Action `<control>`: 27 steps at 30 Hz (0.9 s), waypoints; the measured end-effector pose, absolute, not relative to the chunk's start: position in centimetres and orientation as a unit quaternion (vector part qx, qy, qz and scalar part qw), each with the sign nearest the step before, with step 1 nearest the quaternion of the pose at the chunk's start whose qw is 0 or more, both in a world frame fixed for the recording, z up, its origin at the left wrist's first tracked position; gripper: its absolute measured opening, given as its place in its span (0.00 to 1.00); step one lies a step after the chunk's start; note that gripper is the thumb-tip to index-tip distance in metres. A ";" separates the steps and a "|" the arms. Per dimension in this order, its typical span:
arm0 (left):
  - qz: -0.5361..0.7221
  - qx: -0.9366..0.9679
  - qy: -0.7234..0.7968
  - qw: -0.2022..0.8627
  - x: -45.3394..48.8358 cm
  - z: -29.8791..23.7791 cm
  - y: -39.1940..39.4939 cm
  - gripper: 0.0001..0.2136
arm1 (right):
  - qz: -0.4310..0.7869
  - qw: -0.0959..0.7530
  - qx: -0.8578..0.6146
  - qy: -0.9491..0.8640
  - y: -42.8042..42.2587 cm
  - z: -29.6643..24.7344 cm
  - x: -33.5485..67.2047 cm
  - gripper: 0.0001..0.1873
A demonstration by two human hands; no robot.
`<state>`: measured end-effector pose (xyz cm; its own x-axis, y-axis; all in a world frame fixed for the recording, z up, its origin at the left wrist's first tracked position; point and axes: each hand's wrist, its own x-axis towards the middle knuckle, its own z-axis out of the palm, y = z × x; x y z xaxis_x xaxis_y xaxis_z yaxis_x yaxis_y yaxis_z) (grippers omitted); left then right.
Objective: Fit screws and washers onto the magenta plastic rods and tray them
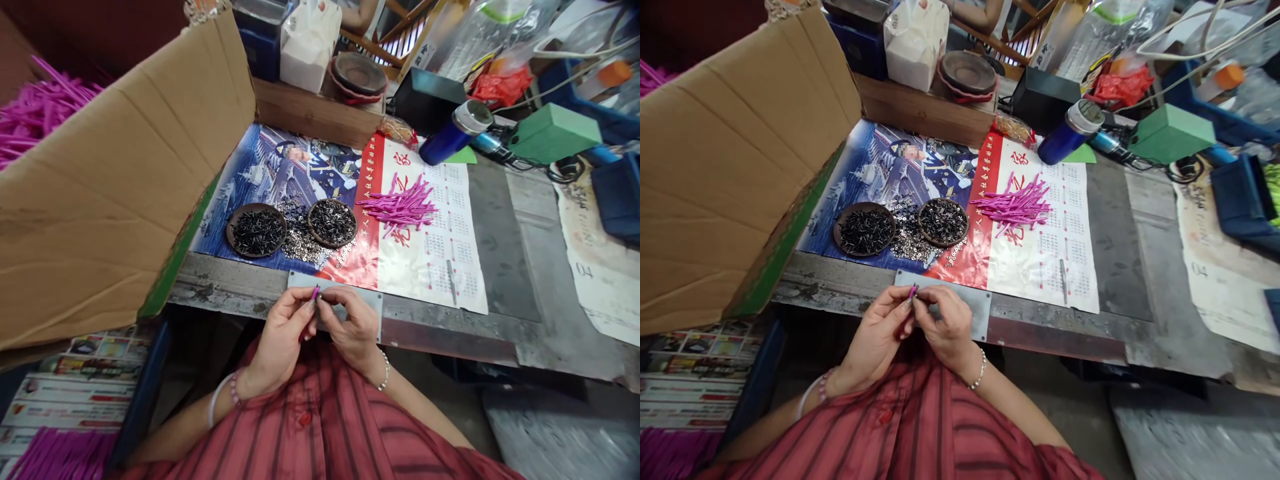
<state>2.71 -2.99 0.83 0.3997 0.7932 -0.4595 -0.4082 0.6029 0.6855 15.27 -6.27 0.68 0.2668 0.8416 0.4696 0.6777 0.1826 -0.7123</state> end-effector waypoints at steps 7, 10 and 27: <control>0.378 0.262 0.396 0.795 2.7 0.3 -3.2 0.13 | 0.070 0.491 -0.632 -0.595 -6.3 0.2 14.9 0.03; 0.382 0.274 0.378 0.798 2.7 0.1 -3.4 0.11 | 0.087 0.522 -0.629 -0.569 -6.6 0.0 14.7 0.05; 0.423 0.439 0.345 0.713 2.8 0.0 -4.1 0.05 | 0.078 0.465 -0.643 -0.604 -6.2 0.6 14.9 0.14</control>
